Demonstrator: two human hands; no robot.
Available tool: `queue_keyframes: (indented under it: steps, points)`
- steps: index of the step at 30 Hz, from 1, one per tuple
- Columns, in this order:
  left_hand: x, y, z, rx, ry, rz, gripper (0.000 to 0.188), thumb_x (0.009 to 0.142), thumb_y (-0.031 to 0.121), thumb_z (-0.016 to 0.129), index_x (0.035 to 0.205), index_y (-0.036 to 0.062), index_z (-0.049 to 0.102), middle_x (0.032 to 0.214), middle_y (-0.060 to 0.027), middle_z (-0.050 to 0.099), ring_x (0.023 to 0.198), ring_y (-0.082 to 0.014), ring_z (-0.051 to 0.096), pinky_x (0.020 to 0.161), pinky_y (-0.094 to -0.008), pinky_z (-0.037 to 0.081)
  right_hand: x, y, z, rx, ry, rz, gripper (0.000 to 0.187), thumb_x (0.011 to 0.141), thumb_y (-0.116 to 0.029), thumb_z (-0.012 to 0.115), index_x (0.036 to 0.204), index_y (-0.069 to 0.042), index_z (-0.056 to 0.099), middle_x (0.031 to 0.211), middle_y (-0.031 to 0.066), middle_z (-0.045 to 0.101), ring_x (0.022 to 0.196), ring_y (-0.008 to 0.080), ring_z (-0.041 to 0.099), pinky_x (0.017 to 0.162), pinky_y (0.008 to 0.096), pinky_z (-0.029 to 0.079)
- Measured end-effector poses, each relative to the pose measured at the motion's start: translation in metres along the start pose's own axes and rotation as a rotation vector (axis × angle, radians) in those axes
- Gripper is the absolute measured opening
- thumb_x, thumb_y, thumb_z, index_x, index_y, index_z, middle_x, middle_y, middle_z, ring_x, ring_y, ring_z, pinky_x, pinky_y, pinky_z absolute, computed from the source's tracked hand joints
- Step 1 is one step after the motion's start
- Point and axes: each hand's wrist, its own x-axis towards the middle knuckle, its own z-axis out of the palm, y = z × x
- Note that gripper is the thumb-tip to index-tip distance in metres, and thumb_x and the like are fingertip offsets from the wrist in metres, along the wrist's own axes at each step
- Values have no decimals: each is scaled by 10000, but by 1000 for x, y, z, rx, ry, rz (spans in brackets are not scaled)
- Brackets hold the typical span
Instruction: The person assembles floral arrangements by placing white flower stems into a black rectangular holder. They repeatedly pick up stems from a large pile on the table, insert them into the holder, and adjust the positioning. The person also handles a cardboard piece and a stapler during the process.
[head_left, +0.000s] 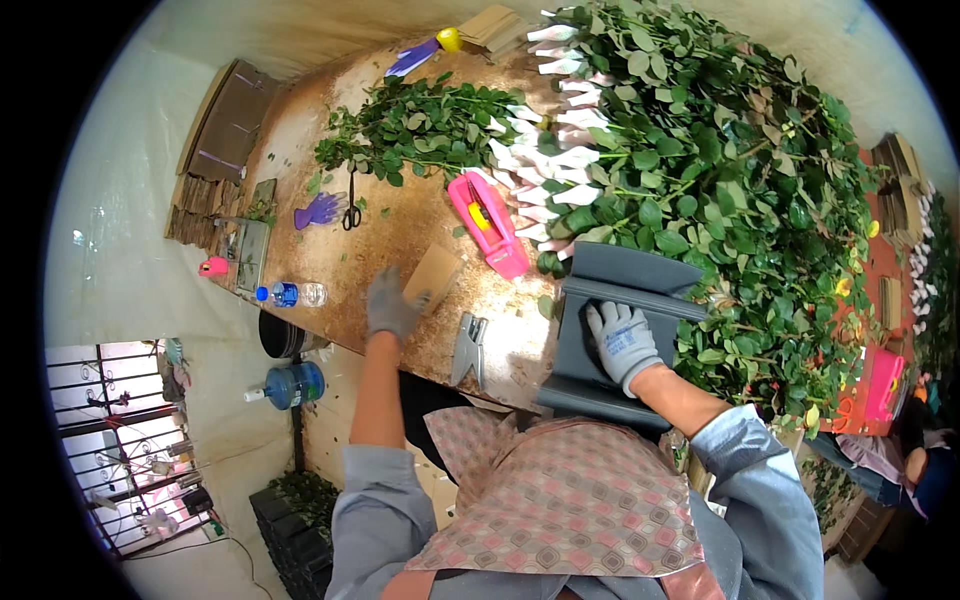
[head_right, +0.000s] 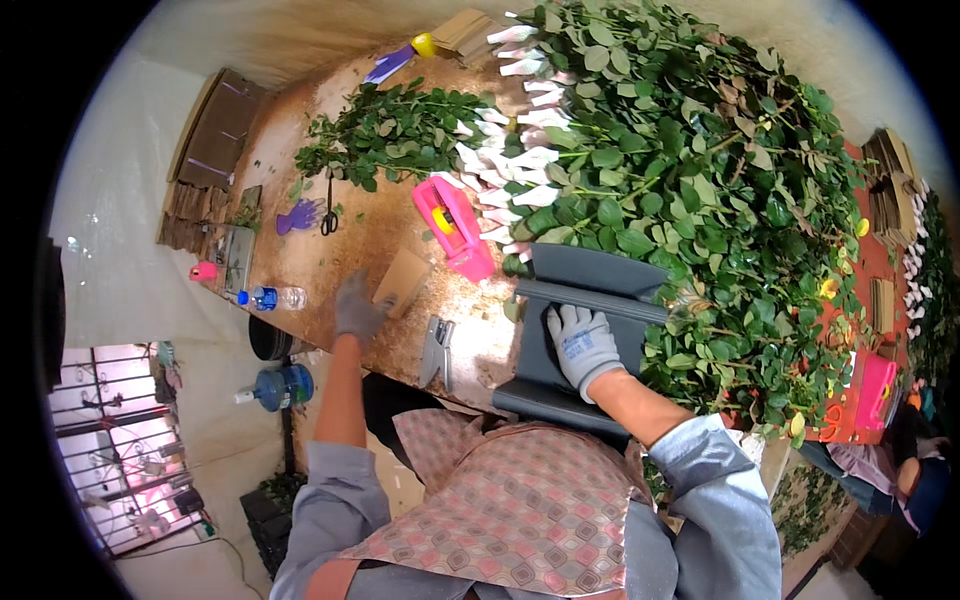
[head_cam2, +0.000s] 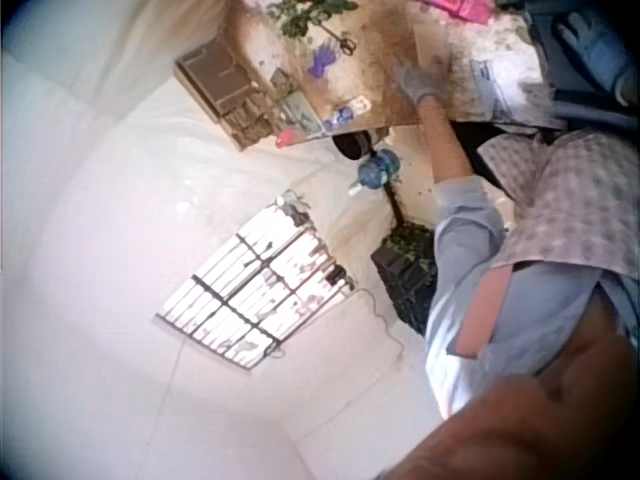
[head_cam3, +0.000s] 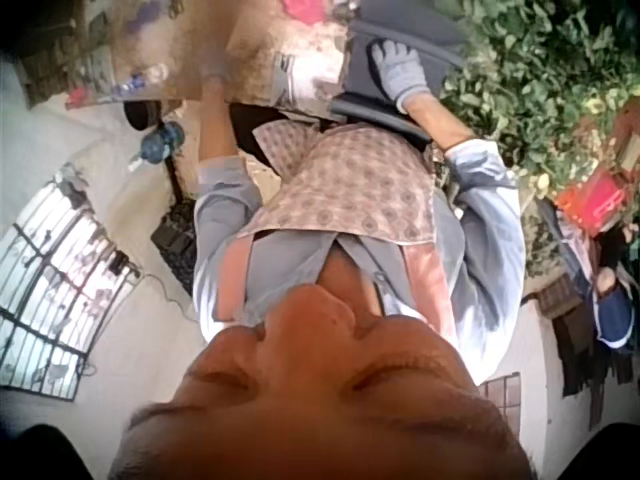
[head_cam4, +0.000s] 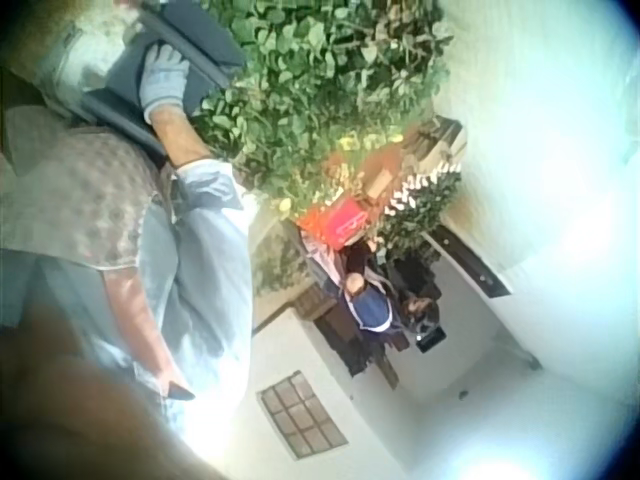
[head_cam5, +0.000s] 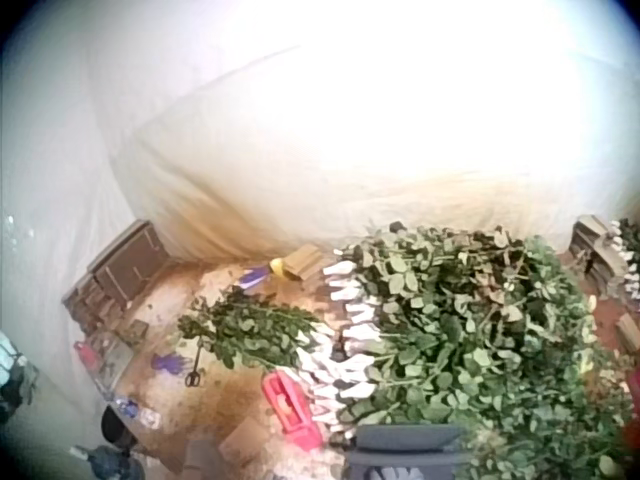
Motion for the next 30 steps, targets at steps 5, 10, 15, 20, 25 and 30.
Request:
queue_keyframes:
  steps: [5, 10, 15, 20, 25, 30]
  points:
    - [23, 32, 46, -80, -231, -239, 1145, 763, 491, 839, 1625, 122, 182, 1636, -190, 283, 1519, -354, 249, 1220, -537, 227, -2, 3, -3, -37, 11, 7, 421, 932, -156, 515, 1341, -86, 589, 1176, 121, 584, 1102, 289, 573, 842, 438, 455]
    - [24, 32, 44, -113, -278, -211, 1172, 745, 535, 839, 1631, 128, 189, 1641, -135, 309, 1520, -338, 257, 1217, -529, 229, -2, 2, -3, -37, 8, 21, 415, 935, -162, 523, 1338, -96, 594, 1175, 109, 588, 1090, 284, 582, 836, 437, 458]
    - [19, 15, 11, -189, -253, -166, 1118, 768, 527, 828, 1614, 88, 243, 1615, -122, 368, 1456, -369, 375, 1201, -485, 290, -1, -1, -4, -56, 11, 10, 405, 933, -168, 528, 1324, -95, 603, 1164, 114, 587, 1082, 283, 581, 842, 439, 458]
    - [-1, 12, -15, -714, 188, -184, 1012, 798, 287, 839, 1585, 11, 267, 1502, -183, 472, 1299, -301, 531, 1090, -398, 434, -4, -1, -3, -19, 52, 13, 378, 927, -169, 528, 1286, -96, 622, 1148, 125, 591, 1078, 291, 581, 853, 442, 460]
    - [-41, 92, -51, -1494, 45, -157, 755, 834, 108, 805, 1460, -12, 400, 1262, -119, 576, 1103, -172, 583, 943, -304, 508, -5, 7, -5, 92, 63, 24, 346, 920, -163, 530, 1242, -92, 633, 1145, 128, 596, 1079, 297, 586, 859, 445, 462]
    - [-104, 197, -9, -1656, -152, 174, 374, 938, 8, 658, 1286, 2, 521, 1088, -42, 645, 983, -142, 612, 902, -280, 507, -8, 7, -6, 80, 86, 16, 313, 912, -170, 538, 1195, -83, 637, 1147, 135, 599, 1071, 305, 590, 854, 449, 465]
